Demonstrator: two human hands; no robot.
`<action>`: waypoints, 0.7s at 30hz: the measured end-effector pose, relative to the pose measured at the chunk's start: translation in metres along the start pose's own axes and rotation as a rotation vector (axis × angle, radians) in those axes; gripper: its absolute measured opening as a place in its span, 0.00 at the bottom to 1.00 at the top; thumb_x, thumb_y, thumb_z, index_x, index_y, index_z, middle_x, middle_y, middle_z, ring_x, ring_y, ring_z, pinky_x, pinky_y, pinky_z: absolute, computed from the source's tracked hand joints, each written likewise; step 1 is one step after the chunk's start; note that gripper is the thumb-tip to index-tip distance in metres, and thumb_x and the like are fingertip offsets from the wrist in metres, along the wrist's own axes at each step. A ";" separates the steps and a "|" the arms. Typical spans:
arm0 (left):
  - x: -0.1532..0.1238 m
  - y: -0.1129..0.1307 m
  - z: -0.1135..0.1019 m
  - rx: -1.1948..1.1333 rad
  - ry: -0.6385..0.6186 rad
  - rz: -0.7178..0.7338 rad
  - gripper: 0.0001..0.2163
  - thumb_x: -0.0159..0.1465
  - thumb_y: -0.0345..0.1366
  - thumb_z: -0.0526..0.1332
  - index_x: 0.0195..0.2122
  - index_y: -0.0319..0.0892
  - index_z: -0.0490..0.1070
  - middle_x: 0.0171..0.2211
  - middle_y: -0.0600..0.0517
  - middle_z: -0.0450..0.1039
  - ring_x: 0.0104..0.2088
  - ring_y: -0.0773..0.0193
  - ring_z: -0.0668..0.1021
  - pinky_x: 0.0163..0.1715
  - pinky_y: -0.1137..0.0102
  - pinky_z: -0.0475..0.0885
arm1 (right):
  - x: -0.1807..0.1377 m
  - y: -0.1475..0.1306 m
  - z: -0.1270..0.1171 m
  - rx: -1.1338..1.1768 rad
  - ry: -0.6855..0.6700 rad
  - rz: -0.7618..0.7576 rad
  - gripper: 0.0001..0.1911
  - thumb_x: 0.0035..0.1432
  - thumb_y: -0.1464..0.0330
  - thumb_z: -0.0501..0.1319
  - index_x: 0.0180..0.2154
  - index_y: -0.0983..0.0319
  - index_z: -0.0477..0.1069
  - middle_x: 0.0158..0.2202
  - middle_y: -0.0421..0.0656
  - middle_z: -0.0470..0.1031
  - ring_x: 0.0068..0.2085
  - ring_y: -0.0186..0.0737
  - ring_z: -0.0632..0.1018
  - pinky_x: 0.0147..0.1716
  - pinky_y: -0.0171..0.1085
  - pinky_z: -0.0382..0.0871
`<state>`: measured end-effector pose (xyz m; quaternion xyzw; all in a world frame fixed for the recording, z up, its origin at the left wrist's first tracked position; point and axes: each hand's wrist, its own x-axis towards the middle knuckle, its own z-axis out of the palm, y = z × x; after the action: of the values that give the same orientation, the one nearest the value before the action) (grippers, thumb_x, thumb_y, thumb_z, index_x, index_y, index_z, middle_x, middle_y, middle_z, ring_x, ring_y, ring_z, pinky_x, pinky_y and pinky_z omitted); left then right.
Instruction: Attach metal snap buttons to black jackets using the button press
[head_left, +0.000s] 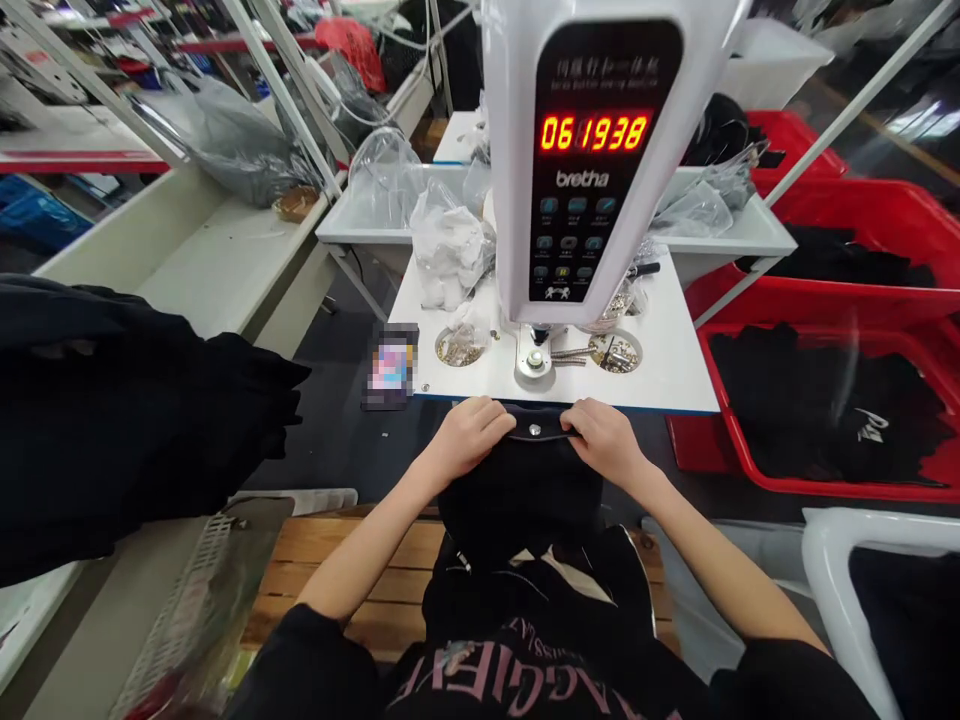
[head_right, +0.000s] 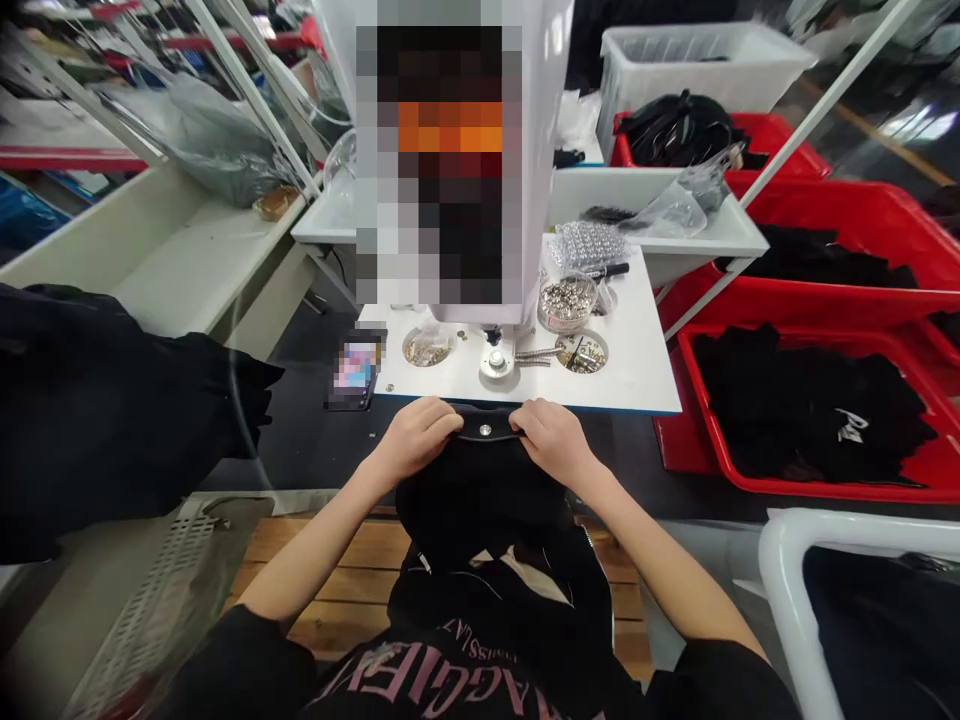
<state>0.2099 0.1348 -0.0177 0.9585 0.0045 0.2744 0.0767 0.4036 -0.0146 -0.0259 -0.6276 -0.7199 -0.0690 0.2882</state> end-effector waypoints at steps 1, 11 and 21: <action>-0.006 0.004 0.001 0.058 0.056 0.055 0.09 0.62 0.21 0.51 0.33 0.42 0.64 0.26 0.53 0.66 0.27 0.65 0.67 0.28 0.70 0.62 | -0.007 -0.003 0.002 -0.042 0.074 -0.058 0.11 0.51 0.81 0.51 0.30 0.60 0.63 0.25 0.40 0.67 0.28 0.36 0.67 0.28 0.34 0.60; -0.033 0.007 0.010 0.076 0.200 0.105 0.07 0.61 0.23 0.54 0.35 0.43 0.66 0.25 0.54 0.69 0.28 0.65 0.69 0.29 0.70 0.65 | -0.027 -0.013 0.015 -0.015 0.216 -0.152 0.11 0.54 0.81 0.53 0.33 0.59 0.64 0.22 0.38 0.65 0.25 0.34 0.64 0.24 0.34 0.59; -0.049 0.059 0.015 -0.544 -0.225 -0.318 0.14 0.59 0.26 0.50 0.46 0.41 0.65 0.38 0.48 0.73 0.41 0.59 0.73 0.50 0.57 0.65 | -0.029 -0.055 0.003 0.389 -0.263 -0.150 0.10 0.60 0.62 0.58 0.40 0.61 0.68 0.29 0.42 0.72 0.32 0.36 0.71 0.33 0.36 0.65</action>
<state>0.1744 0.0719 -0.0473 0.9145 0.0720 0.1428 0.3715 0.3522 -0.0498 -0.0284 -0.5087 -0.7956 0.1322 0.3014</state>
